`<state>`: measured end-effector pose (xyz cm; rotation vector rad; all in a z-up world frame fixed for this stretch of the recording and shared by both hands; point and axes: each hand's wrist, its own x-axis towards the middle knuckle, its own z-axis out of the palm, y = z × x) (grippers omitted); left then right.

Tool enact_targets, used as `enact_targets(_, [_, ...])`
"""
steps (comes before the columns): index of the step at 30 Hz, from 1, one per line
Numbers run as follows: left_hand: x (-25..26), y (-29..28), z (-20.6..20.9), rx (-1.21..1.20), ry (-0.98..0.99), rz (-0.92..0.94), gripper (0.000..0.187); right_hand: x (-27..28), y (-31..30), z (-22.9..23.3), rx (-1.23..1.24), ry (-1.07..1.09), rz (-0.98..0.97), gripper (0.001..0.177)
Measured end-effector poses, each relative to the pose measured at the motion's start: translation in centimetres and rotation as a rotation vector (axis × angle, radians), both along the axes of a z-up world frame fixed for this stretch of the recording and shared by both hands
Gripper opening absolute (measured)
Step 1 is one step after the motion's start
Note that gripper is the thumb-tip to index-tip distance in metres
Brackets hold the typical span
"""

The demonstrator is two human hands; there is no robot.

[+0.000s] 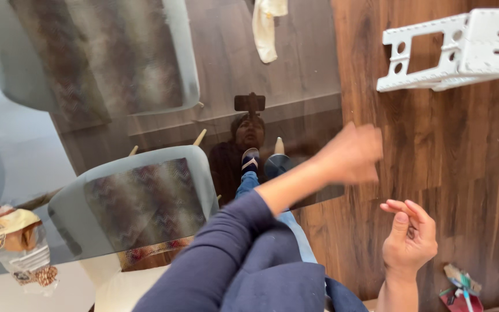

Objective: The person wipes a glass tabletop with a cloth, moves a water bottle, and walks through a kitchen area.

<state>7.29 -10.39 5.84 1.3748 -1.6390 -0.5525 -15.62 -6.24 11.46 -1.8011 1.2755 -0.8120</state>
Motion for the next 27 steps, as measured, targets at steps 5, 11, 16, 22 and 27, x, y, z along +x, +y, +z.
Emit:
enact_targets(5, [14.7, -4.3, -4.6, -0.274, -0.158, 0.956, 0.033, -2.4, 1.1, -0.8, 0.042, 0.073, -0.145, 0.022])
enact_targets(11, [23.2, -9.1, -12.2, 0.127, -0.197, 0.999, 0.02, -2.9, 1.6, -1.1, 0.02, -0.018, -0.133, 0.023])
enact_targets(16, [13.6, -5.6, -7.1, -0.206, -0.112, 0.536, 0.01, -1.6, -0.2, -1.5, 0.114, -0.038, -0.172, 0.029])
enact_targets(22, [-8.2, 1.7, -1.2, 0.491, 0.62, -0.051, 0.019, -0.4, -3.4, -3.5, 0.849, -0.941, -0.233, 0.06])
enact_targets(27, [-14.6, 3.1, -2.2, 0.342, 0.59, -0.107, 0.019, -5.5, -3.4, -4.9, 0.248, -0.26, -0.315, 0.019])
